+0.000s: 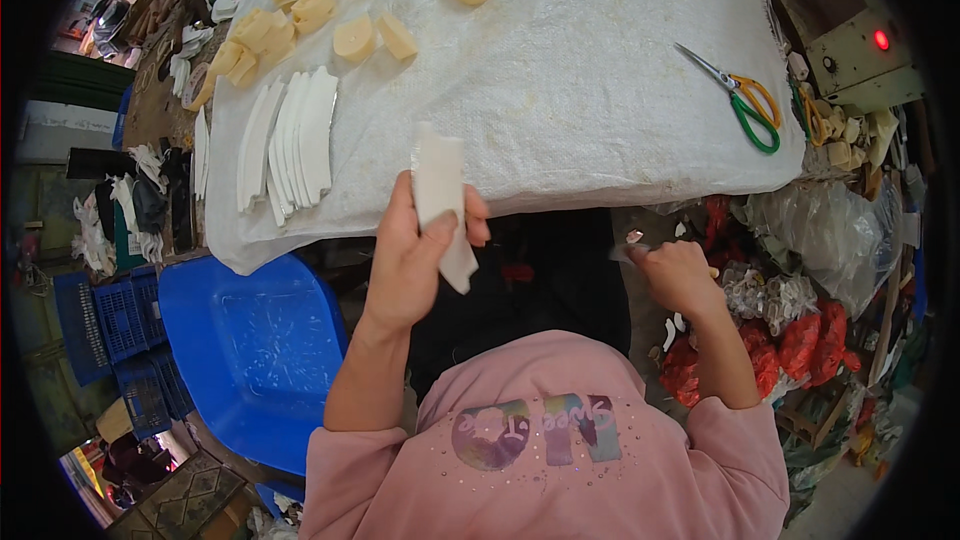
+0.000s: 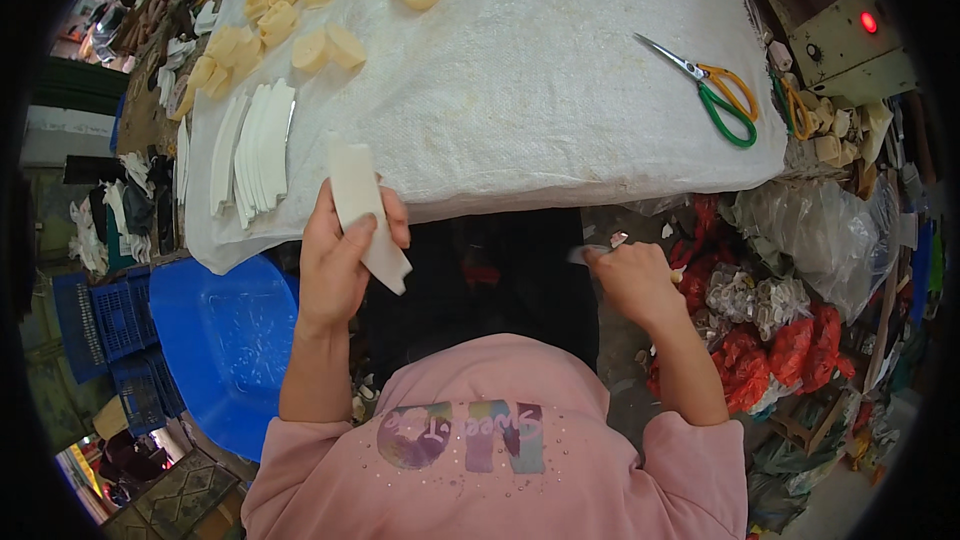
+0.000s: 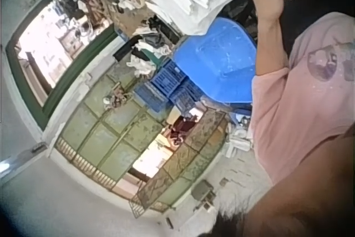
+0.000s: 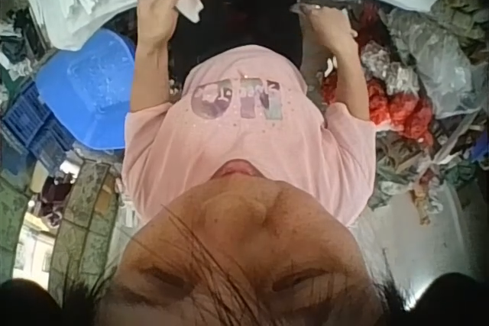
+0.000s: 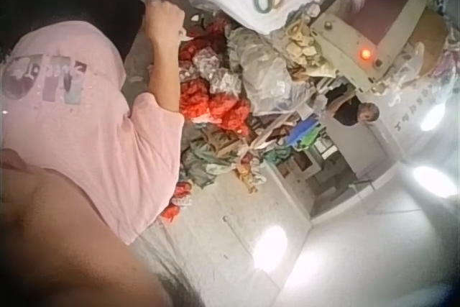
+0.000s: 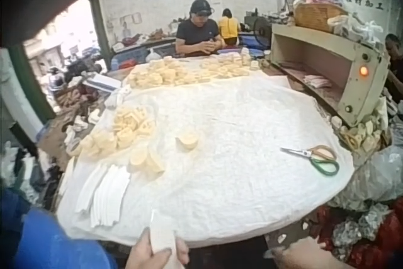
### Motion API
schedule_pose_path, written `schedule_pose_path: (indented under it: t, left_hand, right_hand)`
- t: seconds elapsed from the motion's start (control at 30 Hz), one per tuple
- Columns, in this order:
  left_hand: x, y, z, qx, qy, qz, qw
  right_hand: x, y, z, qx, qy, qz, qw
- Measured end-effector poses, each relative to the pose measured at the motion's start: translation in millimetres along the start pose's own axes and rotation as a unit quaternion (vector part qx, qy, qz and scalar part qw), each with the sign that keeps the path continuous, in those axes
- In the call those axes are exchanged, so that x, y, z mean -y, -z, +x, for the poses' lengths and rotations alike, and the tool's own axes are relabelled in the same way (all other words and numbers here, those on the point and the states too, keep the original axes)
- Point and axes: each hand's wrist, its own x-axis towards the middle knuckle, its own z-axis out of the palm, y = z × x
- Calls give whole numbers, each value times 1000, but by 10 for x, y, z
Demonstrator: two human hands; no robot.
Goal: Manually assemble and align shoe padding or reinforcement components into stacks.
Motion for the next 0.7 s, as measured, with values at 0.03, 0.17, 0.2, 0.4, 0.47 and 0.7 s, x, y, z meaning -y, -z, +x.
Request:
schedule_pose_path:
  t: [0.03, 0.17, 0.2, 0.4, 0.47, 0.7]
  left_hand:
    - [-1, 13, 14, -1, 1, -2, 1000]
    - [3, -137, 57, 59, -403, 537, 738]
    - [47, -177, 50, 92, -415, 555, 715]
    - [268, -170, 20, -172, -411, 546, 710]
    - [321, -120, -83, -204, -331, 481, 786]
    - [387, -220, -97, -55, -23, 19, 998]
  right_hand:
    - [-15, 27, -37, -65, 67, 210, 973]
    - [232, 288, -130, -183, 217, 675, 681]
    - [316, 284, -78, -138, 201, 733, 635]
    - [683, 369, -8, -111, 187, 832, 510]
    - [710, 353, -13, -123, 144, 849, 493]
    - [711, 232, 95, -412, 209, 377, 803]
